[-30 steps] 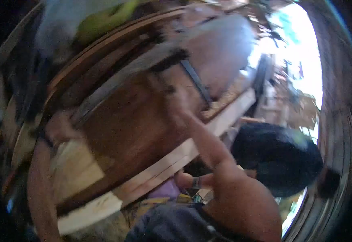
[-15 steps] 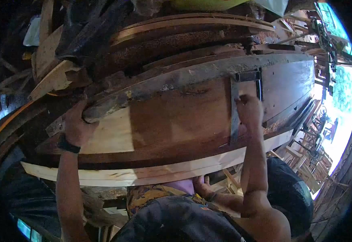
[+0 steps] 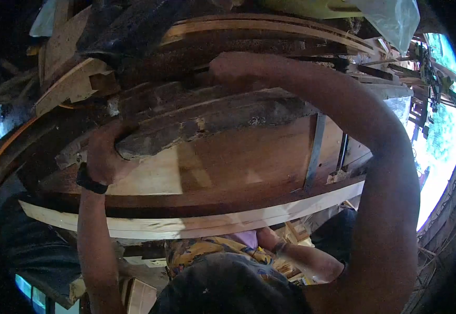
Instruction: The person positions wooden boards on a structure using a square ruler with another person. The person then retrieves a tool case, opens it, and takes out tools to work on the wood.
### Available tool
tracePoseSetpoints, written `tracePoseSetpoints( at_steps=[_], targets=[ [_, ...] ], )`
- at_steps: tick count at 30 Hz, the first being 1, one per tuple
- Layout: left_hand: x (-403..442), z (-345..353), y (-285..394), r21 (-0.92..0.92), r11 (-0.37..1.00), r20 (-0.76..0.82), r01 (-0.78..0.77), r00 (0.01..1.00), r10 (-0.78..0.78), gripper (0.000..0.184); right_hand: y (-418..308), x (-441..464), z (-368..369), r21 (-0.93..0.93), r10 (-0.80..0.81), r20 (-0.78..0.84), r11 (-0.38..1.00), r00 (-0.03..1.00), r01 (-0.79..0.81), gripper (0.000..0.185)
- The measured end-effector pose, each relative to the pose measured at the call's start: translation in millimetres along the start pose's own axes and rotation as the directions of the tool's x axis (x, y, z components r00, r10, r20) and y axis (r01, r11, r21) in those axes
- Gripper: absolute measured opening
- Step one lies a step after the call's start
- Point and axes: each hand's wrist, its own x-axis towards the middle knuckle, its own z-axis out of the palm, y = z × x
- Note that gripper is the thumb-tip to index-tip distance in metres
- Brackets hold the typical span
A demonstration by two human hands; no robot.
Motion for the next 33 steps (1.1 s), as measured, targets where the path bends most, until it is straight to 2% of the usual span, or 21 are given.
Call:
tracePoseSetpoints(
  at_steps=[4,7,10,13,16,19,22,28,31,33],
  targets=[
    [6.2,-8.2,5.8,0.016,0.999,0.005,-0.048,0.999,0.048,0.038,-5.5,6.8,15.4,0.034,-0.142,-0.172,0.988,0.975,0.150,0.026],
    [5.1,-9.3,3.5,-0.024,1.000,0.049,-0.010,0.999,0.011,0.043,-15.8,5.3,9.6,0.063,-0.068,-0.158,0.995,0.985,0.079,0.023],
    [3.2,-3.0,-3.5,-0.079,0.996,0.029,-0.034,0.999,0.037,0.045,-10.8,13.2,17.9,-0.052,-0.049,-0.192,0.998,0.980,0.039,0.020],
    [2.5,-6.4,3.0,0.028,0.999,0.023,-0.023,0.999,0.023,0.045,-24.5,-1.5,1.5,0.072,-0.100,-0.158,0.991,0.982,0.112,0.026],
    [0.8,-5.5,-0.4,0.066,0.996,-0.002,-0.052,0.999,0.052,0.044,-22.3,2.5,5.3,0.032,-0.152,-0.202,0.986,0.967,0.161,0.030],
    [0.5,-0.6,-4.2,0.061,0.992,-0.056,-0.106,0.992,0.109,0.044,-32.1,5.3,4.7,0.099,-0.088,-0.199,0.989,0.976,0.109,0.032],
    [-1.3,3.4,-8.0,0.026,0.997,-0.057,-0.077,0.995,0.079,0.044,-27.6,12.4,13.0,0.141,-0.116,-0.246,0.978,0.962,0.154,0.030],
    [6.8,-4.4,3.9,-0.046,0.998,0.024,-0.038,0.999,0.040,0.042,-29.9,13.4,9.8,0.094,-0.082,-0.213,0.990,0.974,0.104,0.030],
    [10.0,-12.9,14.4,-0.033,0.999,0.072,-0.026,0.997,0.029,0.043,-26.1,16.9,13.1,0.076,-0.128,-0.214,0.986,0.968,0.147,0.030],
    [5.3,-7.2,16.6,-0.025,1.000,0.020,0.010,1.000,-0.009,0.043,-31.2,12.7,9.1,0.093,-0.088,-0.184,0.990,0.979,0.107,0.030]
  ],
)
